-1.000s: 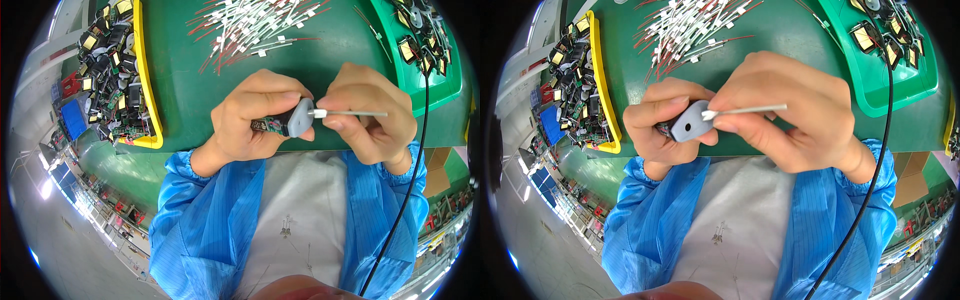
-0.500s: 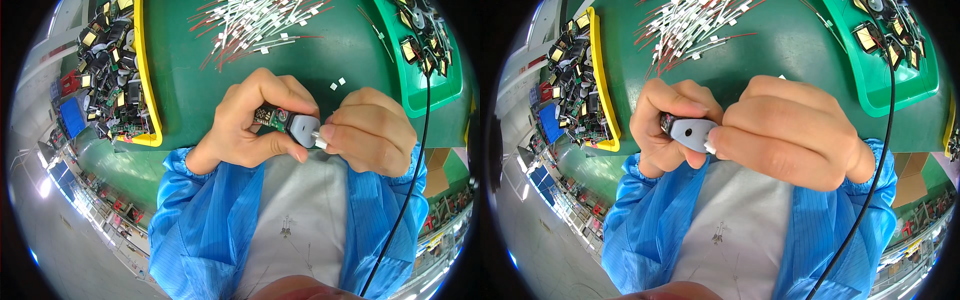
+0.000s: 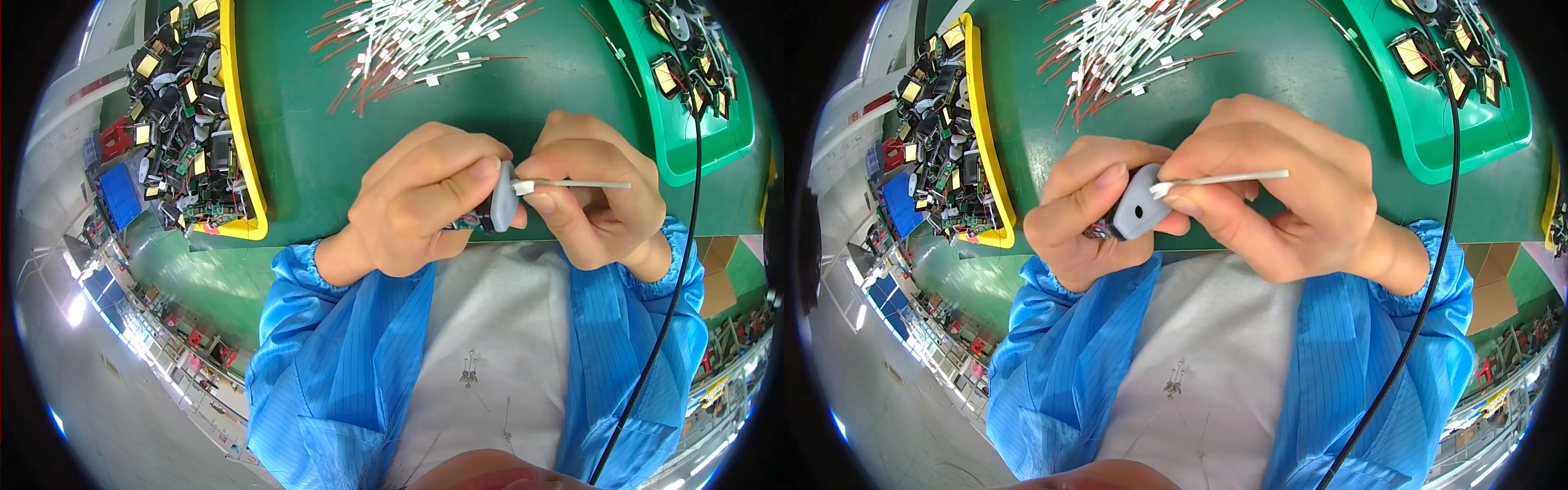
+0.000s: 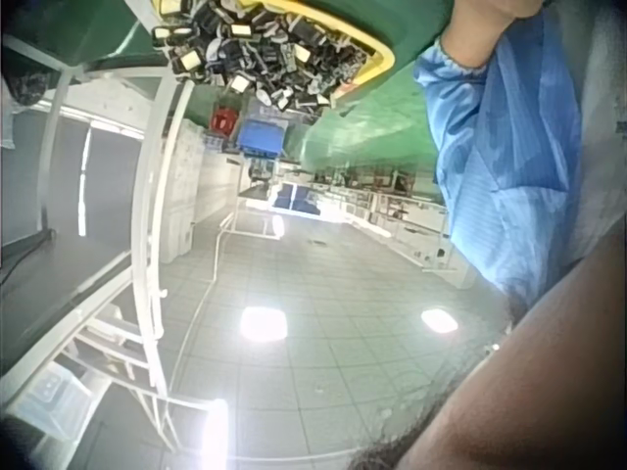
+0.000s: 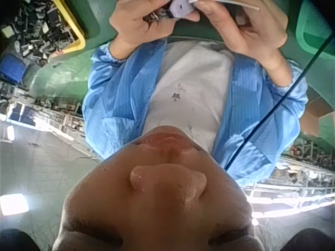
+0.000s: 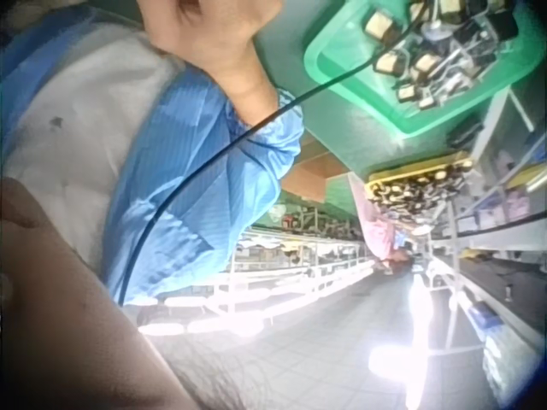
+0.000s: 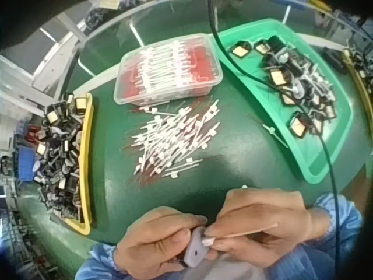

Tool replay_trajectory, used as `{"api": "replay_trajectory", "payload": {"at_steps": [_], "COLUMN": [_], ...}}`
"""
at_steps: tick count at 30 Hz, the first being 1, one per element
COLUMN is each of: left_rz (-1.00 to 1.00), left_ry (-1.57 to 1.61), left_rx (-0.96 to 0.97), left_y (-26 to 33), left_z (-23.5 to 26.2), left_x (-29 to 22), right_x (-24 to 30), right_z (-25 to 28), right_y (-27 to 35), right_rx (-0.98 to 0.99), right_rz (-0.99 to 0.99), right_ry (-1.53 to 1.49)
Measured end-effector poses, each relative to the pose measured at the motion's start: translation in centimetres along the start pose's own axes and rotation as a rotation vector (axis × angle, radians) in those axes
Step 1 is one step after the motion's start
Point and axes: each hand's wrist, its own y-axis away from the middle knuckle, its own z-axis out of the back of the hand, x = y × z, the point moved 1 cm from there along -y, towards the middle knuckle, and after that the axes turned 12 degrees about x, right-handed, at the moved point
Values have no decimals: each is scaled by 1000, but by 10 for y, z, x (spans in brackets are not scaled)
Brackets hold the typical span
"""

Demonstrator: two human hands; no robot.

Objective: The person inserts red wires into a gray electronic component and secures them with white plastic connectors. They repeat this process for multiple units, handling the components and wires with both hands on a green workbench.

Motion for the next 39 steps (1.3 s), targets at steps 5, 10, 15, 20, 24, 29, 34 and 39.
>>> {"api": "replay_trajectory", "payload": {"at_steps": [5,10,15,20,24,29,34,39], "left_rz": [191,352,478,562,466,412,226,206], "left_ry": [344,586,727,609,371,411,121,125], "left_rx": [-45,20,-56,-113,4,-134,-119,-109], "left_y": [4,3,6,8,3,4,7,5], "left_z": [-4,-2,-5,-7,-1,-11,-15,-15], "left_x": [0,0,-3,-6,-1,0,6,9], "right_x": [1,-3,-3,-4,-3,-4,-1,-2], "right_z": [1,4,7,10,18,10,5,4], "right_y": [-1,-3,-3,-6,-11,-5,0,0], "right_rx": [13,21,48,30,96,51,12,-8], "right_rz": [-8,52,-79,-181,-195,-207,-273,-247], "right_ry": [13,65,7,-22,27,25,-13,6]}}
